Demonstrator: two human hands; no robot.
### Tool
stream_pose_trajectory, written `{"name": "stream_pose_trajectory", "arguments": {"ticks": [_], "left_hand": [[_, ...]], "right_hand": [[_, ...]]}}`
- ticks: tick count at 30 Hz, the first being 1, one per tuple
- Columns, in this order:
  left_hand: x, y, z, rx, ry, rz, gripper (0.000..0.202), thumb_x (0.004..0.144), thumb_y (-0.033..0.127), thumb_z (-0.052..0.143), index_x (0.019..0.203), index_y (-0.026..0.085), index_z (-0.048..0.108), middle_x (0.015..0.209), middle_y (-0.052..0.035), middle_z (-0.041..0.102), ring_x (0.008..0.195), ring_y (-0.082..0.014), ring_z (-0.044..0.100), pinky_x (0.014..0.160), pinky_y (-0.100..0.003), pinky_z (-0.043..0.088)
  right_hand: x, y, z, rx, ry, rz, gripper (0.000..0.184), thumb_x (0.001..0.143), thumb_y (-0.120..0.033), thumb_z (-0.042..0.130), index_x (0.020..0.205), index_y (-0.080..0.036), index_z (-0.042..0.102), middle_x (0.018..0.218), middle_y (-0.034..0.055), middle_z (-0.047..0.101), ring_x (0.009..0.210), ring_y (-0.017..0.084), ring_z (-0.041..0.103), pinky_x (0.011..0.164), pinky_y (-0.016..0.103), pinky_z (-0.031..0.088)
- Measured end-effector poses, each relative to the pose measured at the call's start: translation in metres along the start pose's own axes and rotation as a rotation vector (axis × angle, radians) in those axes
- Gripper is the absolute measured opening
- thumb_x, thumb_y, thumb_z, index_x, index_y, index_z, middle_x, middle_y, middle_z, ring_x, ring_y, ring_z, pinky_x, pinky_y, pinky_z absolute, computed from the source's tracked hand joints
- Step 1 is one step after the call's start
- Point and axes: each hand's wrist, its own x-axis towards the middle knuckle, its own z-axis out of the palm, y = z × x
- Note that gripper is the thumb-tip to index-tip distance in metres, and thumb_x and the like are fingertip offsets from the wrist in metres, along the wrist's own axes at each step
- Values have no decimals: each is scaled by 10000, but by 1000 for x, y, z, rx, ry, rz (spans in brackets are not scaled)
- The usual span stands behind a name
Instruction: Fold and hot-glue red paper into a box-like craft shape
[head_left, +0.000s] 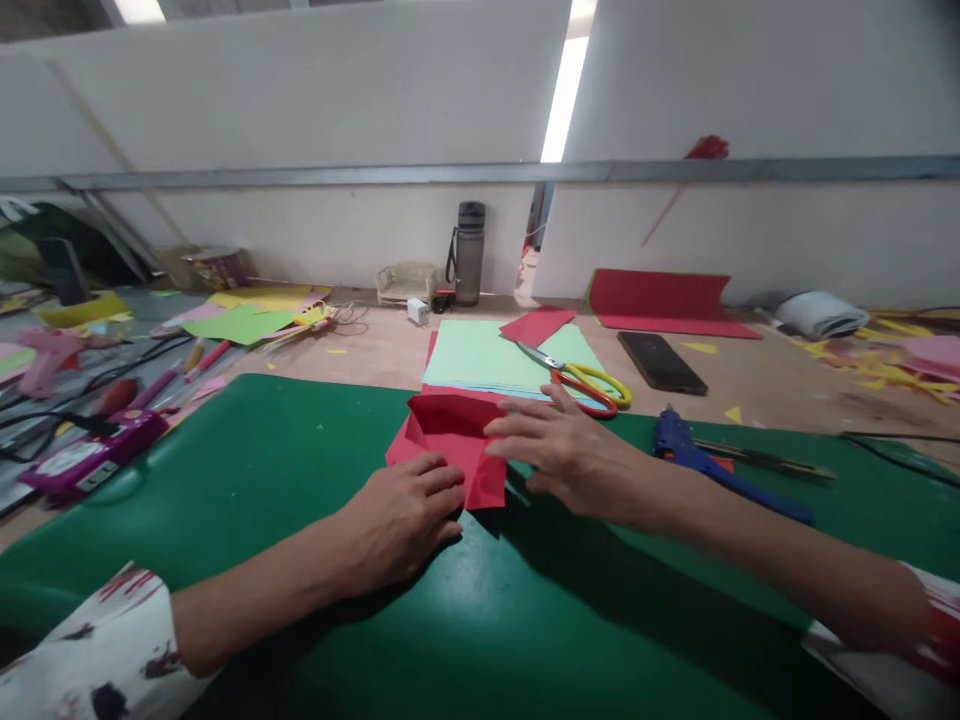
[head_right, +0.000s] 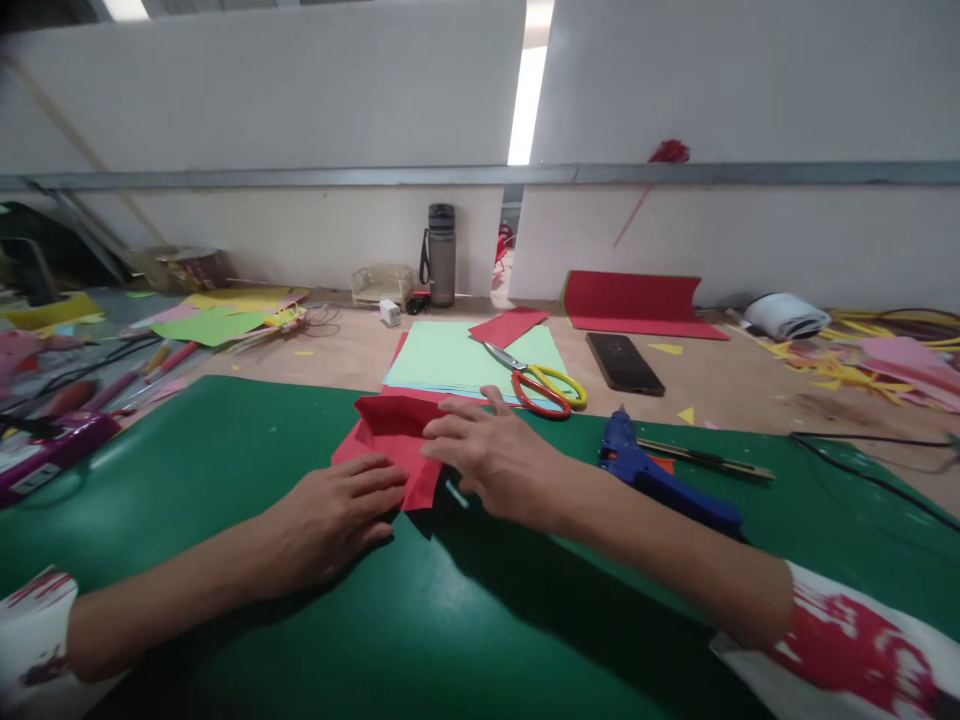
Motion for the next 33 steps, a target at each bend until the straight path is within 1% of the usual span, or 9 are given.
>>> {"name": "stream_pose_trajectory", "arguments": {"ticks": [2,4,8,16,22,25,28,30,33], "left_hand": [[-3,-1,-2,-26,-1,8,257,928,244,369,1058,157,573,1092,-78,618,1016,-204,538,939,-360,397],[-8,0,-2,-20,2,-33,263,923,274,378,1058,168,577,1103,-78,613,1021,-229,530,932,-407,394],[-18,4,3,8,57,-155,252,902,330,420,969,178,609,1028,-83,625,993,-262,532,931,-499,370],[-37,13,4,-68,98,-237,281,918,311,399,989,154,621,1073,-105,622,1050,-250,547,997,-478,366],[-36,19,-3,-152,89,-245,312,928,282,370,944,123,637,1005,-133,616,1010,-242,561,872,-393,481],[-36,18,-8,-205,42,-239,305,928,284,371,932,128,633,1018,-128,606,1006,-228,555,854,-361,485],[-37,12,-9,-190,47,-242,256,905,308,425,990,159,615,1058,-95,613,1065,-246,516,968,-439,394],[-38,7,-8,-179,47,-234,251,900,312,434,1036,178,598,1091,-75,615,1086,-250,503,1004,-476,340],[-38,3,-6,-160,45,-210,251,912,306,411,1035,186,594,1114,-69,616,1082,-244,509,996,-479,338]], "right_hand": [[11,0,5,-62,-93,-67,231,759,-25,529,842,-205,648,990,32,677,1146,237,464,1054,518,125],[22,-3,9,-92,-146,-101,222,780,-27,488,714,-188,626,804,35,673,1025,222,521,1046,549,80],[43,-10,8,-116,-185,-136,203,719,-4,505,665,-177,598,671,25,614,860,201,534,1026,566,60],[73,-15,8,-130,-257,-146,231,682,27,443,670,-159,579,646,21,574,766,185,524,981,519,128],[74,-15,11,-95,-307,-137,197,694,20,459,660,-144,561,607,18,553,729,184,511,910,468,194],[74,-15,8,-31,-316,-140,160,777,-65,465,676,-144,560,588,9,557,620,148,473,844,411,245],[73,-12,0,19,-357,-163,111,781,-207,560,682,-158,558,634,-14,581,595,120,449,850,379,240],[72,-11,-5,6,-386,-161,72,715,-137,598,663,-157,552,673,-17,586,617,112,447,873,376,211],[69,-12,-8,-41,-412,-138,195,625,43,500,606,-147,538,634,-16,562,568,94,389,845,365,204]]}}
